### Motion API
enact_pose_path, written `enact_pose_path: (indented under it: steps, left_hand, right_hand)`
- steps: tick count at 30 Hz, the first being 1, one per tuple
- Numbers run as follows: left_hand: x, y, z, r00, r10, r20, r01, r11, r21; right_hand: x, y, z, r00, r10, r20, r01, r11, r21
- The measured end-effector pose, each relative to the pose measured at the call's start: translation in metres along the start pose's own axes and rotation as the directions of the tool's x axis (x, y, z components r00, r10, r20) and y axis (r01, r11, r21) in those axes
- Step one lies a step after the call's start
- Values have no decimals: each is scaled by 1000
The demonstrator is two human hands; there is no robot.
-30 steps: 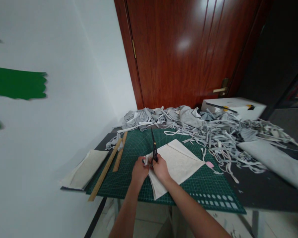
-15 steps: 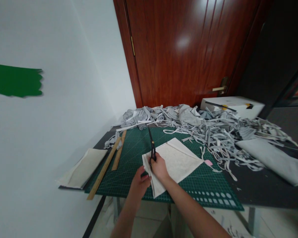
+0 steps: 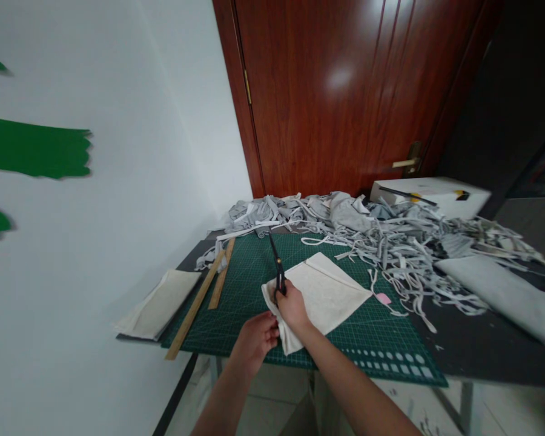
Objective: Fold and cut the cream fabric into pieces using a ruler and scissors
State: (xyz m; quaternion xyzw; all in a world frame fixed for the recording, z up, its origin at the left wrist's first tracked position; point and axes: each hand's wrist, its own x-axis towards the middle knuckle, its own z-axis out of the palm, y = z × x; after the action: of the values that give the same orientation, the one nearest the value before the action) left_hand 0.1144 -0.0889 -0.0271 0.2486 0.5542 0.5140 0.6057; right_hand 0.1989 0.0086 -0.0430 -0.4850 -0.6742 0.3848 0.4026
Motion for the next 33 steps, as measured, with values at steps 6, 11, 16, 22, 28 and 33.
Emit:
enact_pose_path:
  steps: [6, 11, 16, 22, 28, 33]
  left_hand:
    - [1, 2, 8, 1000, 15, -17, -13, 991, 134]
    - [-1, 0, 11, 992, 73, -102, -46, 969, 242]
    - [-5, -13, 15, 975, 129, -181, -68, 949, 309]
    - [-32, -21, 16, 857, 498, 131, -379, 438, 815]
    - [-47, -15, 1, 652, 502, 568, -559, -187, 808]
    - [-34, -2, -9, 447, 421, 790, -678, -417, 606]
  right_hand:
    - [-1, 0, 0, 1000, -7, 18, 8, 999, -46]
    - [-3, -2, 0, 999, -15, 38, 19, 994, -105]
    - [-8, -6, -1, 997, -32, 75, 45, 983, -177]
    - [-14, -9, -1, 993, -55, 109, 82, 961, -264]
    - [-15, -9, 0, 986, -91, 142, 130, 946, -296]
    - [-11, -6, -2, 989, -73, 131, 106, 959, -264]
